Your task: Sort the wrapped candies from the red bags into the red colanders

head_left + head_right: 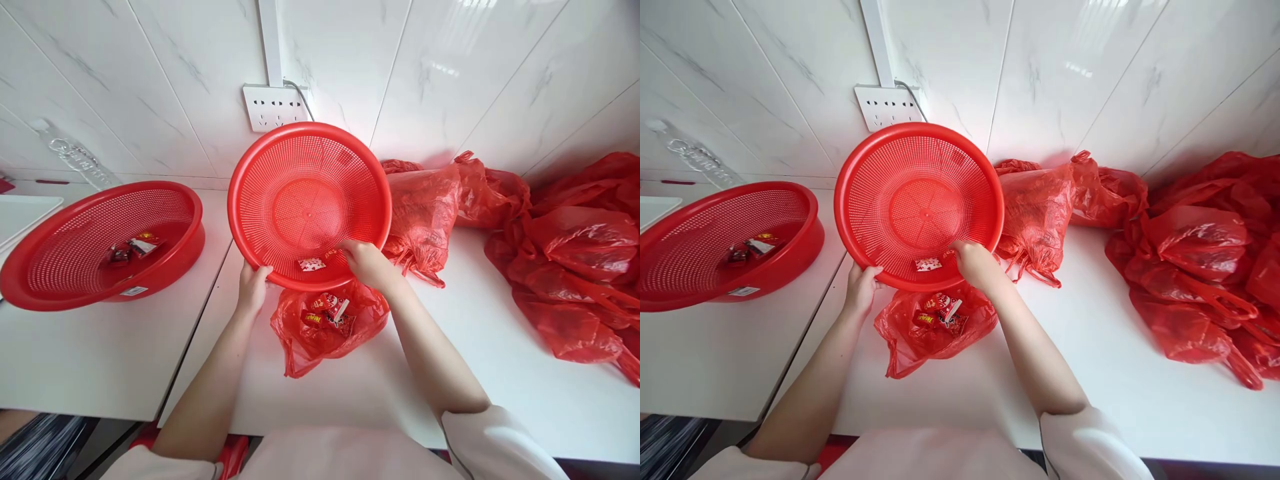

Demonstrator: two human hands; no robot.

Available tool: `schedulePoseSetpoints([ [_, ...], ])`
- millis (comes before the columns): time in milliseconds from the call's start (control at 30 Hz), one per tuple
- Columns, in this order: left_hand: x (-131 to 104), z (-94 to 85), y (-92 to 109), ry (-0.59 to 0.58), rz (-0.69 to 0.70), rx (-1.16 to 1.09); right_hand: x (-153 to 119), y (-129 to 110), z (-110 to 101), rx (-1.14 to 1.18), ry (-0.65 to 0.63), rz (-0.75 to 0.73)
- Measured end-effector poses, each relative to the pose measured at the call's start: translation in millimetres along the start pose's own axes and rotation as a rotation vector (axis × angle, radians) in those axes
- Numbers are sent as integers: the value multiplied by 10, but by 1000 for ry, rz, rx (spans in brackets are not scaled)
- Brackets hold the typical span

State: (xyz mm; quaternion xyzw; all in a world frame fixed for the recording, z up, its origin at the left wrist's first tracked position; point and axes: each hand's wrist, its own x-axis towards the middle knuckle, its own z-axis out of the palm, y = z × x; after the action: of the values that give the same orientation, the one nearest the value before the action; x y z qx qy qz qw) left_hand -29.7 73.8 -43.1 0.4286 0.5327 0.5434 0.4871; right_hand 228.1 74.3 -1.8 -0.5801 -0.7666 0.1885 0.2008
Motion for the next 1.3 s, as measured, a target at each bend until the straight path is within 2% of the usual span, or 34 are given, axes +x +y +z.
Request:
schedulePoseSetpoints([
  [100, -24, 13, -4, -15, 39, 30, 91, 117, 170, -112, -52, 40],
  [200, -39, 18, -21, -43, 70, 50, 114, 147, 275, -116, -128, 14],
  [333, -43, 6, -44, -65, 107, 78, 113, 136, 320, -63, -177, -19],
  [433, -42, -1, -45, -82, 122, 75, 141, 147, 303, -11, -159, -21],
  [500, -43, -1, -36, -92, 114, 60, 161, 148, 263, 200, -106, 19],
  [633, -51, 7, -7, -99, 70, 33, 132, 88, 106, 1092, -9, 131],
  [667, -51, 8, -1, -93, 61, 29, 109, 62, 59, 1234, 0, 147],
  [733, -51, 10, 5, -80, 47, 19, 60, 6, -27, 1367, 13, 167],
  [900, -40, 7, 1, -62, 18, 0, -2, -72, -127, 1359, 11, 138],
  [1133, -41, 10, 12, -60, 28, 12, 0, -82, -127, 1263, 99, 81],
  [1300, -46, 18, 25, -55, 16, -5, -8, -118, -136, 1282, 62, 99],
])
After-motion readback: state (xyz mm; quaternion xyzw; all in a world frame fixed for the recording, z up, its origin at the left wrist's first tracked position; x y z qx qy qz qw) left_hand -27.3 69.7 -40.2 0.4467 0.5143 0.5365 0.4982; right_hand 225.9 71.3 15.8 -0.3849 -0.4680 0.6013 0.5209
